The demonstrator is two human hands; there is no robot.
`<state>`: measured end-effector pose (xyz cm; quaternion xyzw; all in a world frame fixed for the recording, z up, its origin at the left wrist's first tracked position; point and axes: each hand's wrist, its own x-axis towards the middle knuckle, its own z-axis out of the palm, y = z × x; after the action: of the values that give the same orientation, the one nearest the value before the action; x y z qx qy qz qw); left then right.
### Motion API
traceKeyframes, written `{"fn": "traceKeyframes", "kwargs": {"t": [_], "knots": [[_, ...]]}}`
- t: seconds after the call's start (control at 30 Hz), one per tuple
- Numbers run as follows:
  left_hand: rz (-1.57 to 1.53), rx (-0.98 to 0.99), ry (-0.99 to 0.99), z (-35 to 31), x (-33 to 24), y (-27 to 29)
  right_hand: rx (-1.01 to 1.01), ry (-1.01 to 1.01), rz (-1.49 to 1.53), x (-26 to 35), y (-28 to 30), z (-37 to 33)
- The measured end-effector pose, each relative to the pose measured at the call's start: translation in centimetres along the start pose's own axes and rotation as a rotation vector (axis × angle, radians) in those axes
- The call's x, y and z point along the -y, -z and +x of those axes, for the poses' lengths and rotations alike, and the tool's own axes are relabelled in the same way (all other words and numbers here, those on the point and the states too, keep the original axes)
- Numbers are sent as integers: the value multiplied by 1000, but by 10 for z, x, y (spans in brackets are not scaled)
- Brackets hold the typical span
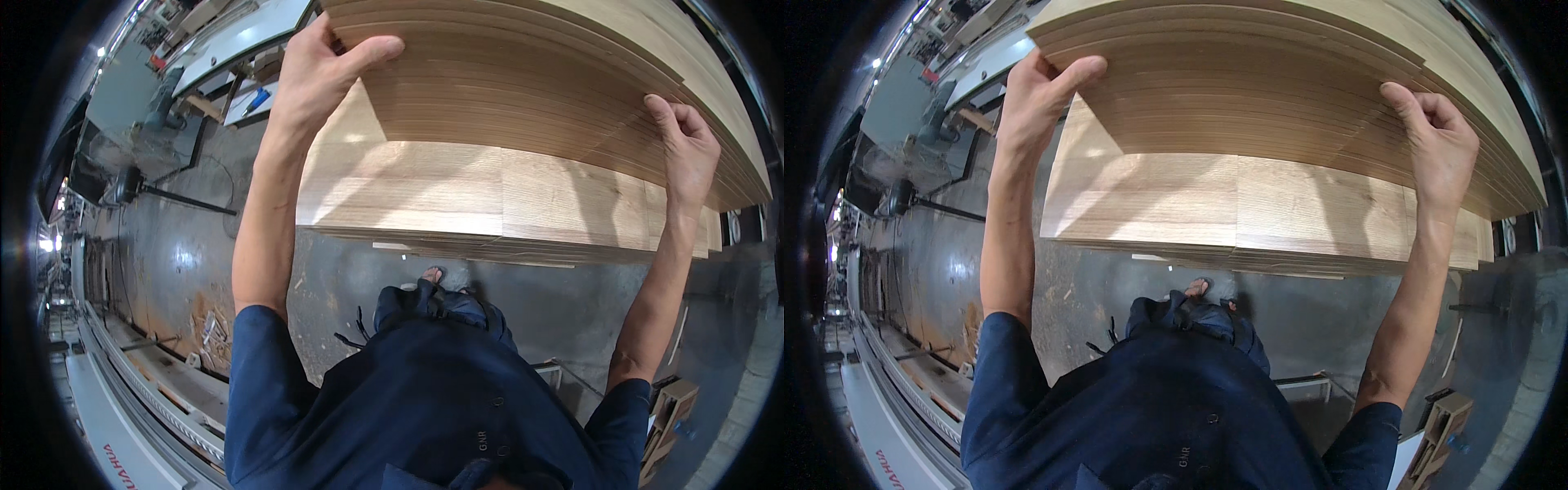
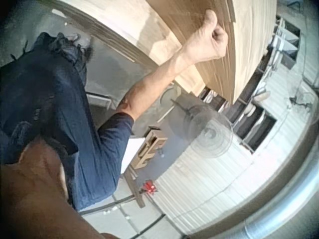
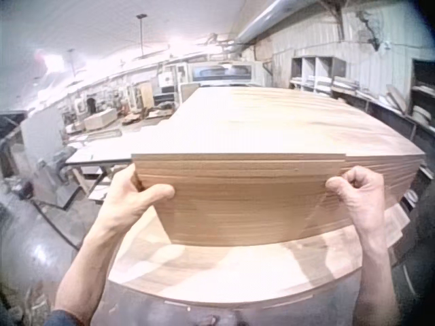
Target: The person organizes wooden planks in a woodworking shop by picking them up from a table, checking their edges by hand, and stacking them onto a larger pile of planks.
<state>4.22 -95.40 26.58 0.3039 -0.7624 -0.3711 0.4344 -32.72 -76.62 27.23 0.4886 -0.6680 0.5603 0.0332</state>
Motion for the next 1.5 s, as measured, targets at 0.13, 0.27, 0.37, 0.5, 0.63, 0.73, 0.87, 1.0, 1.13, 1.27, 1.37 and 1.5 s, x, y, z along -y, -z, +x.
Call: {"fn": "traceKeyframes", "kwargs": {"t": [0.13,0.27,0.37,0.5,0.63,0.73,0.87,1.0,1.13,1.27,1.37,1.5], "knots": [[-19,-10,-33,0,-7,-8,-14,-35,-54,3,2,4],[-6,-12,-44,2,-4,-10,13,2,-38,11,-3,-3],[-36,-48,-48,0,-2,-12,-36,16,-69,9,-9,1],[-51,-50,-34,0,5,-14,-95,-62,-130,13,-8,-1],[-68,-40,-97,2,12,-15,-73,-102,-135,22,-4,-7],[-84,-40,-79,0,8,-17,-84,-107,-124,20,-3,-8],[-123,-62,-49,-2,5,-17,-56,-111,10,14,-3,-5],[-162,-43,-88,3,13,-15,-99,-95,-67,15,-1,1],[-161,-23,-93,5,12,-14,-94,-93,-45,19,1,-1],[-150,-32,-102,6,12,-17,-74,-102,22,28,4,1],[-152,-48,-134,6,10,-18,-94,-71,-38,27,3,8],[-234,-53,-115,6,9,-20,-86,-104,114,18,3,12]]}}
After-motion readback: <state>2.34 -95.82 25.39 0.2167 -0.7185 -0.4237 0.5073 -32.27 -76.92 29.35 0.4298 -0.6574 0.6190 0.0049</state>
